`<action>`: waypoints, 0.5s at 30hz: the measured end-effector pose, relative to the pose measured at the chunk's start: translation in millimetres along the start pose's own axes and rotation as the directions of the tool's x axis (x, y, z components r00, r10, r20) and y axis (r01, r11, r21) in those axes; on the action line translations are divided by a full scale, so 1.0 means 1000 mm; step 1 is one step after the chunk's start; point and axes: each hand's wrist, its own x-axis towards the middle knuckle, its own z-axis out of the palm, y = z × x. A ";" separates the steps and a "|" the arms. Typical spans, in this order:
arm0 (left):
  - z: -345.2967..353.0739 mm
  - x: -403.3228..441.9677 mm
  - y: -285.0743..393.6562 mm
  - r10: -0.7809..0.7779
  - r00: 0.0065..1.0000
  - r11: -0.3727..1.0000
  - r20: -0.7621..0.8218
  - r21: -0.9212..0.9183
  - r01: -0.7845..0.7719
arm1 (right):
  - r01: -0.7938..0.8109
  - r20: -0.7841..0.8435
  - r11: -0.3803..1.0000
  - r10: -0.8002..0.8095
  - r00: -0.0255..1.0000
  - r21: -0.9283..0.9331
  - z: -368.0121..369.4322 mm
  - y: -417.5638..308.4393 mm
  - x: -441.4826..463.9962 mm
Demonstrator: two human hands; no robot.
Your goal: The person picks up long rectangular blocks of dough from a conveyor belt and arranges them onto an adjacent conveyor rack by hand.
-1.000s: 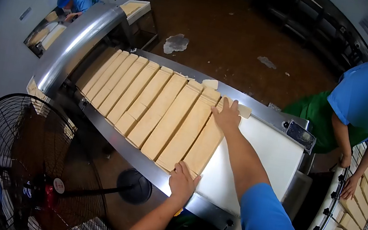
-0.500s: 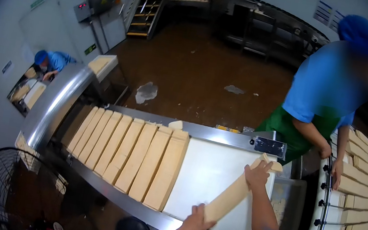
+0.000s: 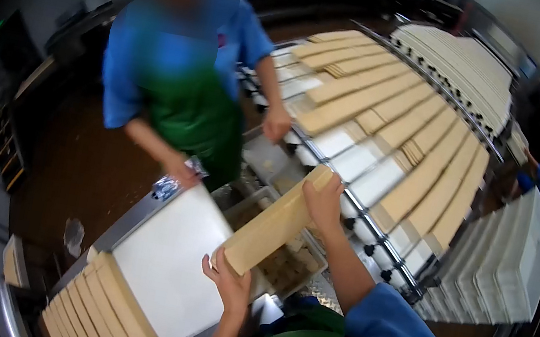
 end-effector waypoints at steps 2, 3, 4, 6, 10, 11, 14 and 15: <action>0.023 0.014 0.030 0.091 0.995 0.994 0.036 -0.061 -0.089 | -0.044 -0.131 0.999 0.048 0.990 0.028 -0.032 0.022 0.031; 0.034 0.020 0.042 0.156 0.987 0.982 0.033 -0.115 -0.152 | -0.060 -0.152 0.998 0.065 0.986 0.032 -0.048 0.032 0.046; 0.043 0.026 0.056 0.172 0.984 0.979 0.048 -0.115 -0.166 | -0.135 -0.106 0.983 0.123 0.987 -0.123 -0.067 0.043 0.061; 0.059 0.036 0.077 0.282 0.954 0.959 0.098 -0.066 -0.276 | -0.204 -0.076 0.940 0.190 0.979 -0.274 -0.093 0.064 0.092; 0.089 0.048 0.103 0.197 0.904 0.938 0.380 -0.343 -0.060 | -0.161 0.023 0.790 0.216 0.976 -0.592 -0.113 0.132 0.163; 0.098 0.049 0.108 0.196 0.903 0.939 0.383 -0.337 -0.061 | -0.150 0.039 0.795 0.213 0.976 -0.588 -0.114 0.147 0.179; 0.122 0.050 0.119 0.210 0.890 0.931 0.405 -0.361 -0.056 | -0.150 0.102 0.786 0.262 0.960 -0.599 -0.130 0.146 0.203; 0.127 0.051 0.125 0.210 0.890 0.933 0.405 -0.355 -0.059 | -0.152 0.150 0.784 0.298 0.943 -0.602 -0.132 0.149 0.210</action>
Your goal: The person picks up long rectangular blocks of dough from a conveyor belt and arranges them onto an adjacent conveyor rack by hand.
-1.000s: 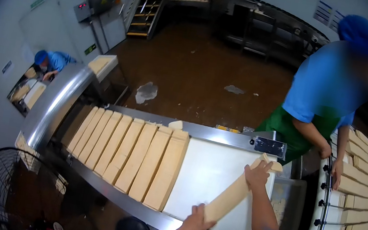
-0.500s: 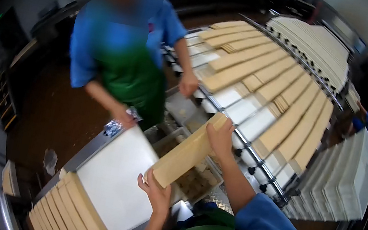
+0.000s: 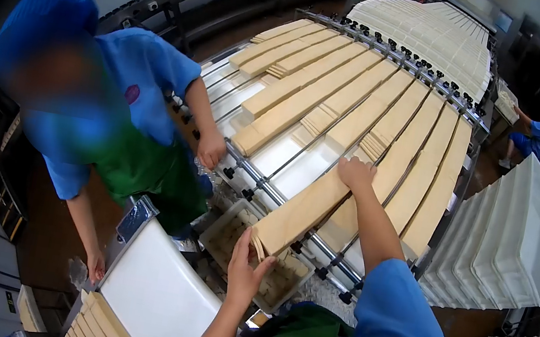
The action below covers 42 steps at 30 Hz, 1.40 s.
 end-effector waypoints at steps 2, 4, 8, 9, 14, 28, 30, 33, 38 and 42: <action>0.008 0.006 0.007 -0.001 1.000 0.996 -0.024 0.089 0.003 | 0.002 -0.089 1.000 -0.003 0.996 -0.005 0.015 0.006 0.015; 0.018 0.012 0.010 -0.012 1.000 0.996 -0.022 0.085 0.014 | 0.004 -0.174 1.000 -0.007 0.985 -0.015 0.031 0.013 0.027; 0.041 0.025 0.012 -0.037 0.999 0.998 0.027 0.045 0.036 | 0.060 -0.430 0.994 -0.091 0.898 -0.087 0.026 0.023 0.035; 0.046 0.029 0.017 -0.070 0.997 0.997 0.039 0.035 0.069 | 0.071 -0.407 0.995 -0.094 0.909 -0.071 0.020 0.024 0.036; 0.066 0.037 0.017 -0.008 1.000 0.992 -0.018 0.124 0.010 | 0.084 -0.490 0.990 -0.130 0.862 -0.114 0.026 0.032 0.045; 0.080 0.042 0.002 0.074 0.996 0.982 -0.042 0.176 -0.065 | 0.185 -0.501 0.981 -0.192 0.844 -0.064 0.014 0.035 0.039; 0.080 0.042 0.002 0.055 0.998 0.980 -0.039 0.195 -0.046 | 0.188 -0.504 0.981 -0.184 0.844 -0.044 0.014 0.032 0.040; 0.080 0.043 0.002 0.047 0.998 0.972 -0.038 0.231 -0.037 | 0.169 -0.517 0.984 -0.175 0.838 -0.060 0.015 0.029 0.041; 0.089 0.062 0.000 0.036 0.998 0.976 0.044 0.213 -0.045 | 0.180 -0.500 0.983 -0.171 0.849 -0.032 0.004 0.011 0.013; 0.090 0.075 0.003 -0.070 0.986 0.995 0.153 0.084 0.057 | 0.474 -0.588 0.880 -0.368 0.720 0.029 0.032 -0.016 -0.033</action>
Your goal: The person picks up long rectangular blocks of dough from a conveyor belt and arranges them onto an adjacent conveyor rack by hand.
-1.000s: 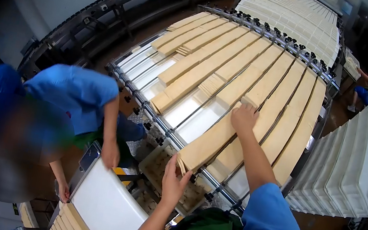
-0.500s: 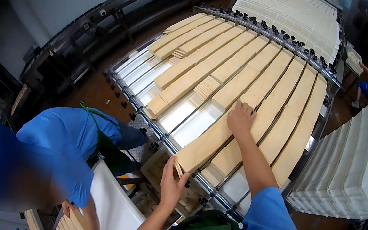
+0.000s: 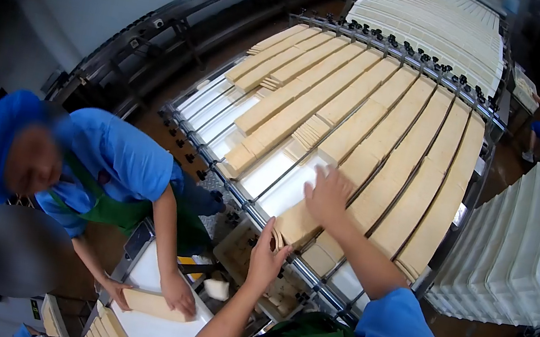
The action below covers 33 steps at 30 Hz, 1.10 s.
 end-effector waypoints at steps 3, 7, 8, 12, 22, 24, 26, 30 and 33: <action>0.000 -0.006 -0.004 -0.023 0.999 0.971 -0.047 -0.239 0.011 | 0.199 0.135 0.923 -0.255 0.957 0.330 -0.026 -0.040 -0.038; -0.014 -0.024 -0.032 -0.086 0.965 0.946 -0.249 -0.324 0.001 | 0.424 0.206 0.847 -0.499 0.842 0.322 -0.037 -0.057 -0.077; -0.018 -0.032 -0.038 -0.095 0.957 0.946 -0.272 -0.325 0.002 | 0.447 0.237 0.860 -0.501 0.832 0.248 -0.028 -0.050 -0.082; -0.042 -0.061 -0.057 -0.102 0.892 0.958 -0.440 -0.286 -0.032 | 0.395 0.329 0.891 -0.450 0.830 0.223 -0.032 -0.047 -0.081; -0.096 -0.149 -0.112 -0.356 0.677 0.918 -0.644 -0.375 0.125 | 0.473 0.254 0.876 -0.480 0.839 0.095 -0.024 -0.040 -0.081; -0.104 -0.167 -0.120 -0.409 0.614 0.900 -0.675 -0.410 0.148 | 0.345 0.246 0.935 -0.315 0.917 -0.085 -0.014 -0.030 -0.078; -0.115 -0.190 -0.132 -0.411 0.539 0.907 -0.735 -0.389 0.161 | 0.308 0.283 0.941 -0.260 0.923 -0.139 -0.012 -0.043 -0.080; -0.147 -0.252 -0.159 -0.444 0.356 0.896 -0.822 -0.405 0.182 | 0.204 0.308 0.937 -0.112 0.945 -0.283 0.011 -0.045 -0.083; -0.168 -0.318 -0.204 -0.214 0.145 0.833 -0.966 -0.103 0.544 | 0.339 0.297 0.894 -0.253 0.921 -0.292 0.012 -0.060 -0.094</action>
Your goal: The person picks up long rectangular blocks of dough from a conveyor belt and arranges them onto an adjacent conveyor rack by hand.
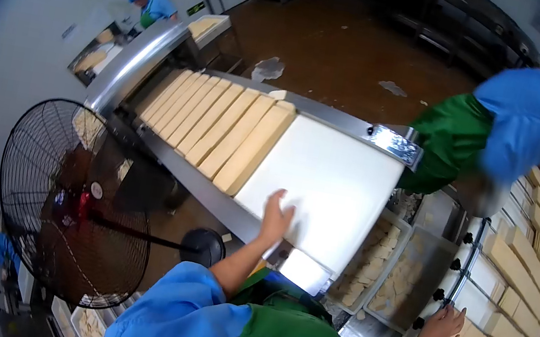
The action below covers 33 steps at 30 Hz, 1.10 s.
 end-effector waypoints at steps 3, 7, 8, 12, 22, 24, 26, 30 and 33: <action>-0.052 0.026 -0.058 -0.194 0.972 0.875 -0.133 0.424 0.233 | 0.110 -0.023 0.994 -0.110 0.994 0.005 -0.020 -0.042 -0.007; -0.095 0.054 -0.097 -0.348 0.887 0.766 -0.305 0.454 0.456 | 0.367 -0.137 0.837 -0.341 0.930 0.406 0.001 -0.112 -0.017; -0.101 0.060 -0.107 -0.393 0.893 0.782 -0.221 0.431 0.450 | 0.397 -0.088 0.787 -0.406 0.910 0.472 0.012 -0.132 -0.021; -0.103 0.083 -0.106 -0.460 0.887 0.826 -0.040 0.348 0.444 | 0.473 -0.006 0.633 -0.594 0.804 0.613 0.015 -0.240 -0.041; -0.097 0.092 -0.106 -0.348 0.932 0.875 0.105 0.394 0.283 | 0.562 0.108 0.580 -0.746 0.657 0.590 0.022 -0.522 -0.085; -0.097 0.090 -0.103 -0.345 0.930 0.834 0.129 0.496 0.241 | 0.561 0.170 0.600 -0.754 0.635 0.570 0.008 -0.573 -0.087; -0.094 0.088 -0.110 -0.340 0.929 0.829 0.146 0.513 0.222 | 0.587 0.228 0.624 -0.760 0.608 0.515 0.003 -0.617 -0.087; -0.096 0.090 -0.112 -0.335 0.916 0.825 0.220 0.537 0.173 | 0.566 0.336 0.614 -0.783 0.523 0.550 -0.022 -0.679 -0.080; -0.101 0.097 -0.107 -0.376 0.880 0.838 0.292 0.512 0.189 | 0.569 0.425 0.661 -0.750 0.506 0.489 -0.023 -0.702 -0.084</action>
